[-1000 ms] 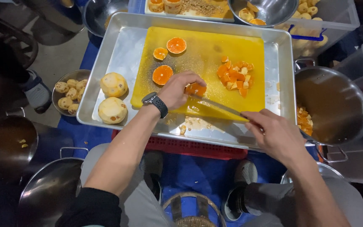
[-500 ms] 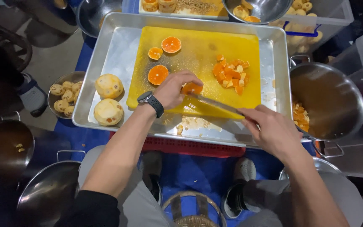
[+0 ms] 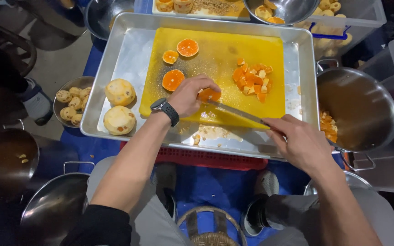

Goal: Peeling and dicing oranges on a cutting board in a food preparation environment.

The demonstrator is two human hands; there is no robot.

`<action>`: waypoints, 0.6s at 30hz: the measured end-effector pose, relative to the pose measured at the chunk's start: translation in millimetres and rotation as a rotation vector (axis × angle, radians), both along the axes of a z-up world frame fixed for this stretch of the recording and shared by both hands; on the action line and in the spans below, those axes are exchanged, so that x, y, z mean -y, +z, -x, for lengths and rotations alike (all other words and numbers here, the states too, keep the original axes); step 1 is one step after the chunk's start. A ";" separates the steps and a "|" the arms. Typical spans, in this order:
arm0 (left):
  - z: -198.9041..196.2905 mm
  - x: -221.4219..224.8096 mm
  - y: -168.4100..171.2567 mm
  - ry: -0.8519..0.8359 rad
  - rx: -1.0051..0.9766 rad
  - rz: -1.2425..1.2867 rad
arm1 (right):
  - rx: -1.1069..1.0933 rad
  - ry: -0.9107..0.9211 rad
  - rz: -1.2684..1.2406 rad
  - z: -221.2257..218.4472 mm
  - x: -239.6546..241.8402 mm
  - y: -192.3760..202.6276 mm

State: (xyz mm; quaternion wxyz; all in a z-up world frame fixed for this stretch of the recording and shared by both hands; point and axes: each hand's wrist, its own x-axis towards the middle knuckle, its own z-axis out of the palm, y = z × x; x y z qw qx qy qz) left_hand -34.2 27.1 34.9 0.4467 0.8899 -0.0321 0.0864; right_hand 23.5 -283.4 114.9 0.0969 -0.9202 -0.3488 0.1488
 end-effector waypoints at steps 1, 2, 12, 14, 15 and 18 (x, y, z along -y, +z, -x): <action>0.0 -0.5 -1.4 -0.002 -0.002 0.001 | 0.023 -0.003 0.016 -2.0 0.9 -4.7; -1.5 -1.0 -1.7 -0.005 0.000 0.002 | 0.050 -0.008 0.032 -4.7 2.0 -8.2; -1.9 -2.1 -1.7 0.000 0.009 0.005 | 0.030 0.016 0.002 7.7 -8.0 12.2; -1.5 -2.9 -3.1 0.004 0.006 0.004 | 0.004 0.021 0.015 9.5 -7.4 13.1; -2.8 -2.3 -1.9 0.005 0.006 0.005 | 0.004 0.022 0.015 5.9 -5.8 9.9; -1.4 -0.5 -1.4 0.019 -0.020 0.004 | 0.014 -0.027 0.028 1.3 -3.6 2.8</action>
